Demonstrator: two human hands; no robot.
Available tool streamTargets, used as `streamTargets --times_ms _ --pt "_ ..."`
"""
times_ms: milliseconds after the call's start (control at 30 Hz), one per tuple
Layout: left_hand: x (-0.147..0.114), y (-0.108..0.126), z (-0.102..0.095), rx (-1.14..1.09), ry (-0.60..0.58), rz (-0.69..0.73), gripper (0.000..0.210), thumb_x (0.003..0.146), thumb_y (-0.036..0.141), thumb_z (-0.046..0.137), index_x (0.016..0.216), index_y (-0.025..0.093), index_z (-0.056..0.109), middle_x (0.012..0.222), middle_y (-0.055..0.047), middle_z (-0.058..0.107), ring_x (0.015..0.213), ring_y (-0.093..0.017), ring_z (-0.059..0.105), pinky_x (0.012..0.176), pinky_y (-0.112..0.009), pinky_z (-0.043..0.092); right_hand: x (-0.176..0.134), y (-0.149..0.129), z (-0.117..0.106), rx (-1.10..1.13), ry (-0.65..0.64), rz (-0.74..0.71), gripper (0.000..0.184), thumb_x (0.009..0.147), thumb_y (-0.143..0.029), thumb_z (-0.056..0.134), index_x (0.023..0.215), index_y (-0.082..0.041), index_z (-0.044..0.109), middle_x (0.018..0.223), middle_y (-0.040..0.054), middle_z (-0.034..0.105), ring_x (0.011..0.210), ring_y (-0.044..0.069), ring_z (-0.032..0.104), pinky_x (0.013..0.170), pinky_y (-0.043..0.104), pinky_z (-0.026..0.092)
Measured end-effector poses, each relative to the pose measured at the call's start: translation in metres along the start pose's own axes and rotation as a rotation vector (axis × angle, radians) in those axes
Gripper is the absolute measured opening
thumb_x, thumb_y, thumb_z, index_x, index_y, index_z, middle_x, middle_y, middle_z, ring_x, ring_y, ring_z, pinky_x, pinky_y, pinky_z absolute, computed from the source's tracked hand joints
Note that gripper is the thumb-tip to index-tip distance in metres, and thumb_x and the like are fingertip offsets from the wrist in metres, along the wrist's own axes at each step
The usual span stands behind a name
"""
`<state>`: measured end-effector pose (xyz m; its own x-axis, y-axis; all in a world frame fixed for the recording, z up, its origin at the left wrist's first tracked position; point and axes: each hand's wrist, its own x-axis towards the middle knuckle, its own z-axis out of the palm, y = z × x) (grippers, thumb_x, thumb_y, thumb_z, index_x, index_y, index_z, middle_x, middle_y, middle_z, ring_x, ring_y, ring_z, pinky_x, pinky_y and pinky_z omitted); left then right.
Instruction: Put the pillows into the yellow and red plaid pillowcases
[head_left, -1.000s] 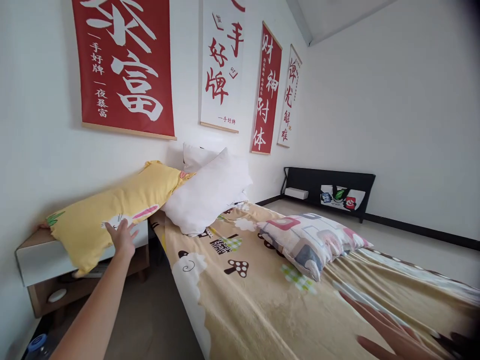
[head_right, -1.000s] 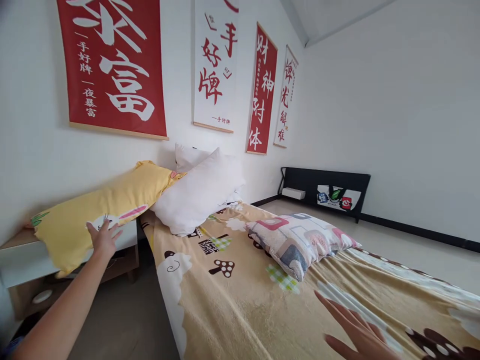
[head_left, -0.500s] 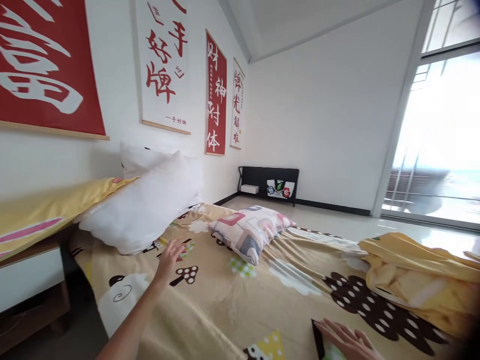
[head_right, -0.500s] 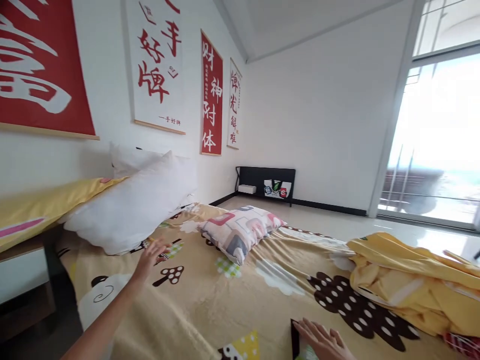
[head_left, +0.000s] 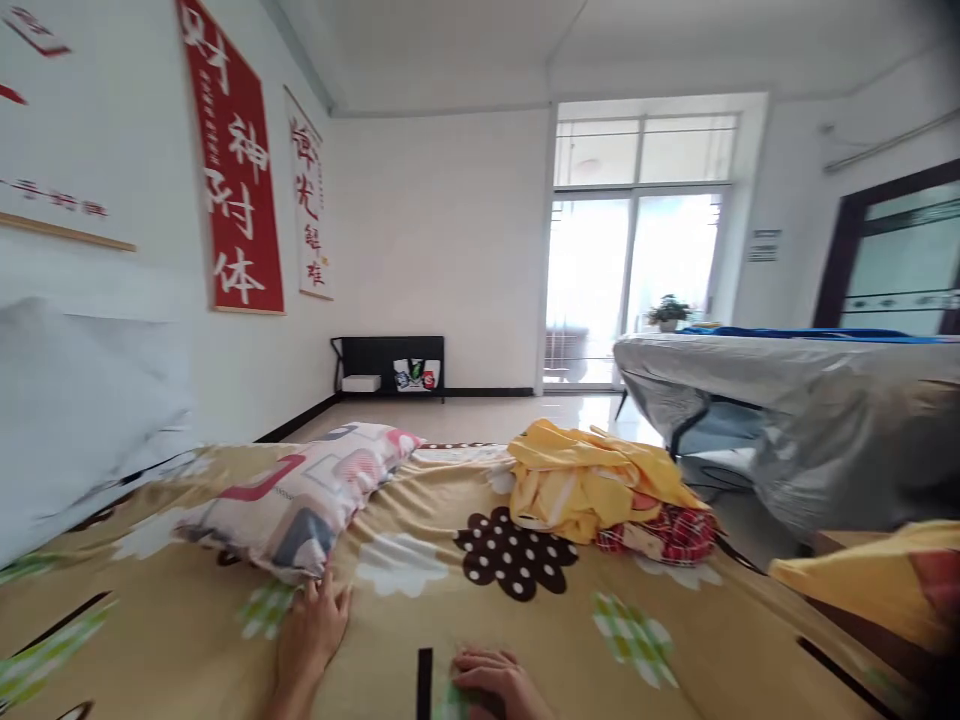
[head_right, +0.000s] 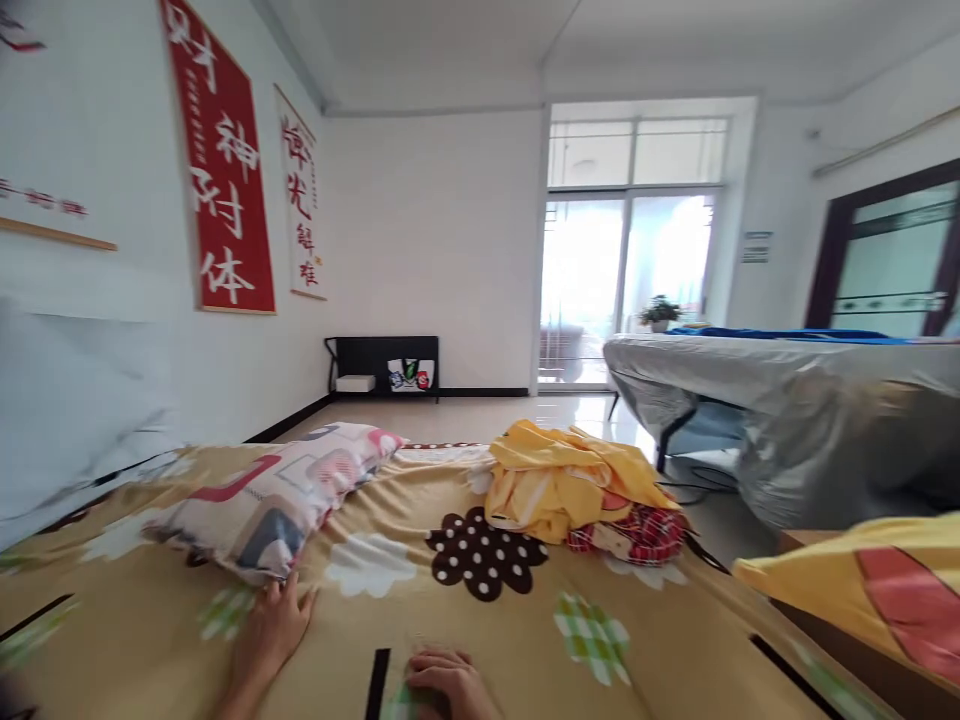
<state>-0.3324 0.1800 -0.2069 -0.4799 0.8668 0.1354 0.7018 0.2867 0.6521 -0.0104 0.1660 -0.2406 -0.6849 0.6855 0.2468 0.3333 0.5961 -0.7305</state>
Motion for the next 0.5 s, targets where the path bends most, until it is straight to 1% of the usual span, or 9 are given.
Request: streamTargets --times_ms 33,100,133,200,233,300,367,433,500 --pt "0.003 -0.005 0.011 0.118 0.069 0.069 0.030 0.084 0.030 0.036 0.095 0.014 0.058 0.114 -0.024 0.060 0.113 -0.038 0.054 0.090 -0.047 0.041 0.001 0.005 0.000 0.090 0.058 0.021 0.034 0.071 -0.037 0.063 0.101 -0.029 0.076 0.114 0.0061 0.070 0.112 0.030 0.061 0.101 0.044 0.043" --pt "0.010 -0.020 0.025 0.251 0.102 0.176 0.032 0.085 0.029 0.032 0.095 0.016 0.059 0.108 -0.020 0.064 0.104 -0.034 0.060 0.087 -0.043 0.043 0.003 0.015 -0.012 0.218 0.227 0.139 0.033 0.072 -0.045 0.063 0.091 -0.024 0.078 0.099 0.0086 0.074 0.095 0.028 0.067 0.088 0.040 0.051" --pt "0.015 -0.027 0.028 0.259 0.096 0.173 0.032 0.085 0.030 0.032 0.093 0.017 0.060 0.102 -0.018 0.067 0.098 -0.032 0.062 0.085 -0.040 0.044 0.004 0.020 -0.026 0.240 0.317 0.211 0.037 0.071 -0.050 0.063 0.089 -0.022 0.078 0.093 0.0090 0.074 0.085 0.026 0.068 0.080 0.038 0.054" --pt "0.025 -0.040 0.029 0.196 0.076 0.122 0.029 0.083 0.032 0.034 0.090 0.020 0.060 0.094 -0.013 0.071 0.092 -0.028 0.065 0.081 -0.036 0.046 0.002 0.033 -0.071 0.191 0.480 0.330 0.045 0.069 -0.056 0.062 0.089 -0.019 0.078 0.086 0.0089 0.073 0.072 0.024 0.066 0.067 0.037 0.054" --pt "0.029 -0.045 0.028 0.164 0.079 0.100 0.028 0.081 0.033 0.036 0.087 0.021 0.060 0.091 -0.012 0.072 0.090 -0.028 0.065 0.079 -0.034 0.046 -0.003 0.041 -0.100 0.162 0.553 0.355 0.047 0.073 -0.056 0.057 0.094 -0.020 0.076 0.095 0.0088 0.072 0.079 0.024 0.066 0.071 0.037 0.054" --pt "0.036 -0.051 0.026 0.102 0.083 0.100 0.025 0.078 0.035 0.039 0.082 0.023 0.060 0.088 -0.010 0.073 0.089 -0.028 0.066 0.078 -0.034 0.047 -0.021 0.061 -0.158 0.059 0.712 0.436 0.042 0.078 -0.051 0.051 0.093 -0.020 0.076 0.108 0.0103 0.069 0.097 0.026 0.063 0.086 0.040 0.049" --pt "0.040 -0.055 0.025 0.028 0.072 0.105 0.024 0.073 0.038 0.041 0.079 0.024 0.060 0.083 -0.009 0.073 0.086 -0.029 0.066 0.077 -0.034 0.047 -0.047 0.082 -0.201 -0.065 0.846 0.525 0.034 0.077 -0.040 0.050 0.086 -0.018 0.076 0.120 0.0139 0.063 0.110 0.030 0.056 0.100 0.046 0.039" --pt "0.043 -0.057 0.026 -0.043 0.069 0.090 0.025 0.070 0.040 0.042 0.076 0.025 0.060 0.080 -0.009 0.073 0.085 -0.030 0.067 0.077 -0.035 0.047 -0.069 0.101 -0.221 -0.172 0.924 0.582 0.028 0.072 -0.028 0.052 0.082 -0.015 0.075 0.133 0.0161 0.055 0.121 0.035 0.048 0.108 0.050 0.027" --pt "0.045 -0.058 0.027 -0.075 0.077 0.064 0.024 0.067 0.041 0.042 0.073 0.026 0.060 0.077 -0.009 0.073 0.083 -0.031 0.067 0.076 -0.036 0.047 -0.079 0.117 -0.220 -0.244 0.953 0.604 0.027 0.068 -0.020 0.053 0.084 -0.015 0.074 0.139 0.0155 0.050 0.124 0.036 0.045 0.109 0.052 0.023"
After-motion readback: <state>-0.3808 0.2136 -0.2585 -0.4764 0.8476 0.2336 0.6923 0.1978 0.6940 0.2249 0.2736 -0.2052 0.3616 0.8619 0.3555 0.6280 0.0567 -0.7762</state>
